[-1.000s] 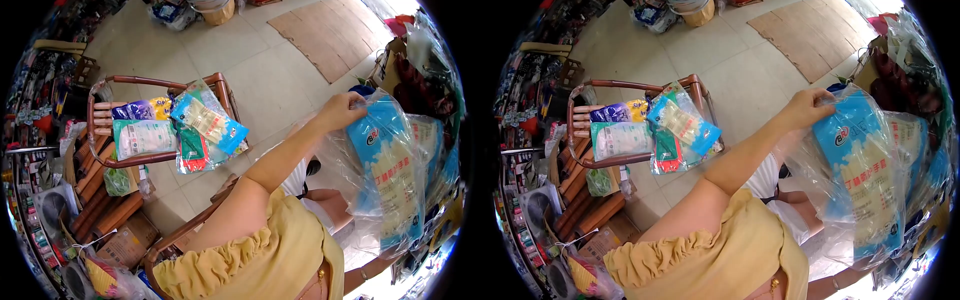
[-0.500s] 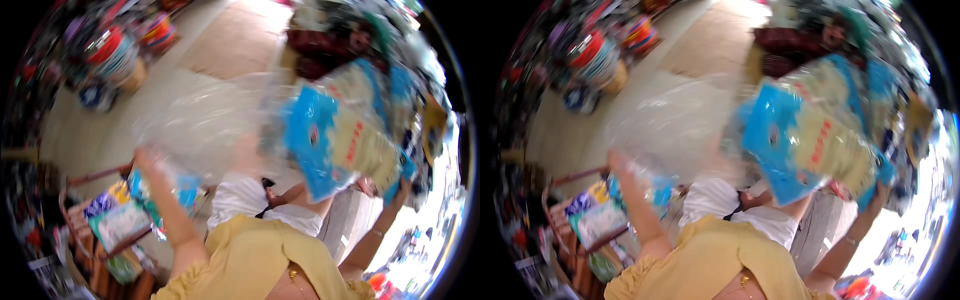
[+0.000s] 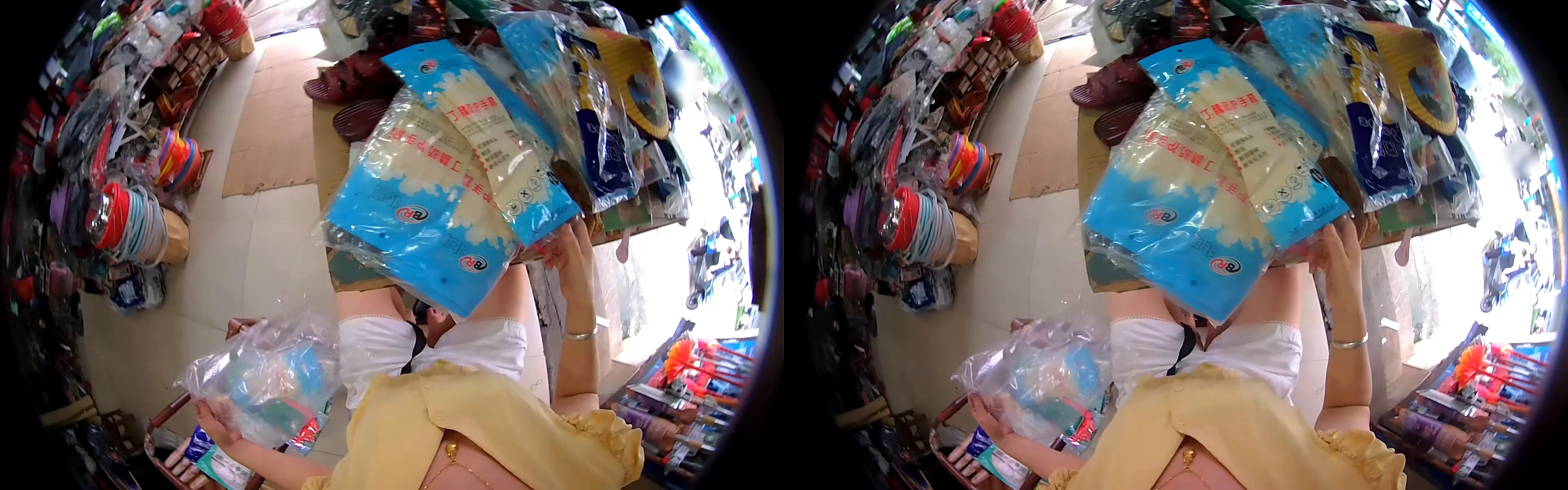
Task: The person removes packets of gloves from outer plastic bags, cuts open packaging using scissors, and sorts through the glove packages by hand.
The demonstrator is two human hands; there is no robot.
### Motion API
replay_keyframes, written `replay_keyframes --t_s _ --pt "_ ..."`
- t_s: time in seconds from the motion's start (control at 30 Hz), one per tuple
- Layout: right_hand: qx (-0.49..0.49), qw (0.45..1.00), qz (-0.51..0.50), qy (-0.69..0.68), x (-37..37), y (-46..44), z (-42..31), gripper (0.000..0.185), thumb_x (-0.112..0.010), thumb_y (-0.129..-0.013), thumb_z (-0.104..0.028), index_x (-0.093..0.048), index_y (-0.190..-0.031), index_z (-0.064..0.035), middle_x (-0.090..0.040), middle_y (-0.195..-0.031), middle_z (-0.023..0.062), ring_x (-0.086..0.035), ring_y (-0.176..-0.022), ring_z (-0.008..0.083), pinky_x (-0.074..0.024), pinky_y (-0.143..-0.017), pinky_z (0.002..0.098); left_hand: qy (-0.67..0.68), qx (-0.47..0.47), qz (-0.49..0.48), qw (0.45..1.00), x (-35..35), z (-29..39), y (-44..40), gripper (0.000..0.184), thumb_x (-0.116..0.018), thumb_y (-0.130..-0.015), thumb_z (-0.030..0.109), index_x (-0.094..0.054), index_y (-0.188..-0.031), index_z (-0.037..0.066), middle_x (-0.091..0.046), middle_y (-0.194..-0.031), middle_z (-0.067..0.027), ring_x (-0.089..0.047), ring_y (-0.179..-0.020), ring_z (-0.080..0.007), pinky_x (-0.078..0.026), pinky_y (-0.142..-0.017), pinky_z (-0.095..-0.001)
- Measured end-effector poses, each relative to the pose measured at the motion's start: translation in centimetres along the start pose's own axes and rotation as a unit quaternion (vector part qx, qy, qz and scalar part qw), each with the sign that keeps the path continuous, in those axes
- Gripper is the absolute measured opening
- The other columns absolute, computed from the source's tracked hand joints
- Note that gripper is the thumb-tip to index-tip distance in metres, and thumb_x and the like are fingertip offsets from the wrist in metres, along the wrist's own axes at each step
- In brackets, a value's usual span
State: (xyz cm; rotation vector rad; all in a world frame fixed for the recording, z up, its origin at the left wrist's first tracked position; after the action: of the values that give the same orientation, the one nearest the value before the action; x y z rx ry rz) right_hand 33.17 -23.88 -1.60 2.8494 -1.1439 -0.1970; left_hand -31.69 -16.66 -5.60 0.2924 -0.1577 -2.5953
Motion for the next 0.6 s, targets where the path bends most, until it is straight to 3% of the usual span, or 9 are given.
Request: replay_keyframes --t_s 0.1,0.17,0.23,0.3,0.33,0.4,0.53,0.57,0.6 --pt "0.191 0.961 0.189 0.067 0.8 2.7 0.4 0.046 -0.051 -0.086 -0.008 -0.037 -0.129 -0.0008 -0.049 -0.076 0.0021 -0.044 -0.055 0.0054 -0.0366 -0.045 0.0184 -0.072 -0.113 -0.099 0.986 -6.1 1.4 2.1 0.018 -0.054 -0.09 0.024 -0.049 -0.08 0.01 -0.045 -0.059 0.0021 -0.044 -0.053 -0.0069 -0.044 -0.057 -0.0255" --pt "0.231 0.962 0.137 0.045 0.7 5.0 1.9 0.046 -0.053 -0.08 0.0 -0.041 -0.124 -0.001 -0.05 -0.079 0.0028 -0.045 -0.056 0.0064 -0.0375 -0.045 0.0188 -0.044 -0.077 -0.317 0.944 -8.2 0.1 2.6 0.014 -0.06 -0.085 0.017 -0.052 -0.081 0.006 -0.052 -0.063 -0.003 -0.051 -0.059 -0.0111 -0.047 -0.059 -0.0299" --pt "0.145 0.978 -0.142 0.051 -0.4 7.5 3.5 0.037 -0.057 -0.079 0.0 -0.046 -0.114 -0.0014 -0.055 -0.084 0.003 -0.054 -0.072 0.0099 -0.0458 -0.061 0.0227 -0.077 0.007 -0.444 0.893 -16.4 0.2 7.7 0.01 -0.064 -0.079 0.008 -0.055 -0.083 0.005 -0.057 -0.067 -0.0049 -0.054 -0.062 -0.0132 -0.047 -0.059 -0.0305" --pt "0.016 0.937 -0.341 -0.07 -4.5 10.0 3.1 0.07 -0.073 -0.07 -0.006 -0.037 -0.13 -0.0018 -0.055 -0.092 0.0056 -0.052 -0.072 0.0103 -0.0432 -0.063 0.0225 -0.041 0.052 -0.685 0.725 -22.0 -3.1 10.1 0.012 -0.065 -0.076 0.004 -0.06 -0.086 0.002 -0.062 -0.075 -0.006 -0.057 -0.064 -0.0152 -0.046 -0.058 -0.0296" --pt "0.009 0.93 -0.367 0.018 -5.4 10.9 3.7 0.082 -0.076 -0.069 -0.01 -0.03 -0.136 -0.0042 -0.055 -0.098 0.0086 -0.055 -0.078 0.014 -0.045 -0.067 0.0255 -0.094 0.054 -0.817 0.567 -25.9 -4.2 11.9 0.011 -0.063 -0.079 0.006 -0.061 -0.088 0.0 -0.062 -0.077 -0.0065 -0.057 -0.068 -0.0128 -0.044 -0.058 -0.0274" --pt "0.267 0.898 -0.33 0.116 -7.0 11.2 4.6 0.071 -0.074 -0.071 -0.016 -0.038 -0.131 -0.0064 -0.056 -0.105 0.0121 -0.056 -0.093 0.0234 -0.0455 -0.078 0.0303 -0.169 0.079 -0.86 0.476 -31.4 -4.3 18.3 0.012 -0.061 -0.084 0.012 -0.062 -0.087 0.001 -0.06 -0.075 -0.0061 -0.056 -0.071 -0.0128 -0.044 -0.063 -0.0261" --pt "0.05 0.926 -0.368 -0.059 -2.4 10.4 7.8 0.028 -0.07 -0.076 -0.013 -0.06 -0.099 -0.0015 -0.062 -0.096 0.007 -0.058 -0.09 0.0146 -0.0468 -0.078 0.0303 -0.164 0.127 -0.855 0.476 -35.7 -4.5 23.6 0.021 -0.063 -0.082 0.009 -0.06 -0.1 -0.002 -0.06 -0.093 -0.0055 -0.056 -0.087 -0.014 -0.044 -0.076 -0.0272" --pt "0.044 0.955 -0.29 -0.037 -0.1 10.4 7.7 0.024 -0.069 -0.077 -0.01 -0.061 -0.099 -0.0029 -0.063 -0.092 0.005 -0.057 -0.088 0.0119 -0.0472 -0.078 0.0302 -0.195 -0.041 -0.871 0.448 -37.0 -3.6 23.5 0.035 -0.064 -0.082 0.009 -0.053 -0.114 -0.001 -0.057 -0.103 -0.0073 -0.055 -0.098 -0.0164 -0.043 -0.086 -0.0301" --pt "0.06 0.974 -0.215 -0.032 2.2 10.2 6.7 0.026 -0.069 -0.076 -0.008 -0.06 -0.101 -0.0028 -0.062 -0.094 0.0026 -0.057 -0.088 0.0111 -0.0472 -0.078 0.0295 -0.199 -0.045 -0.876 0.438 -38.1 -3.2 23.6 0.035 -0.064 -0.082 0.009 -0.053 -0.114 -0.001 -0.057 -0.103 -0.0073 -0.055 -0.098 -0.0164 -0.043 -0.086 -0.0301"
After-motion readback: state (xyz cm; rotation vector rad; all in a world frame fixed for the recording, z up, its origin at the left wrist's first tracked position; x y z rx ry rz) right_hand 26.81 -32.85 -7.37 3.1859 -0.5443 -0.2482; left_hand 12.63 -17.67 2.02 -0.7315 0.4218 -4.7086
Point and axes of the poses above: each hand's wrist, its own y-axis away from the middle knuckle, its own x-axis out of the back of the hand, z = x × y, the point moved 2 cm from there along -y, towards the middle knuckle
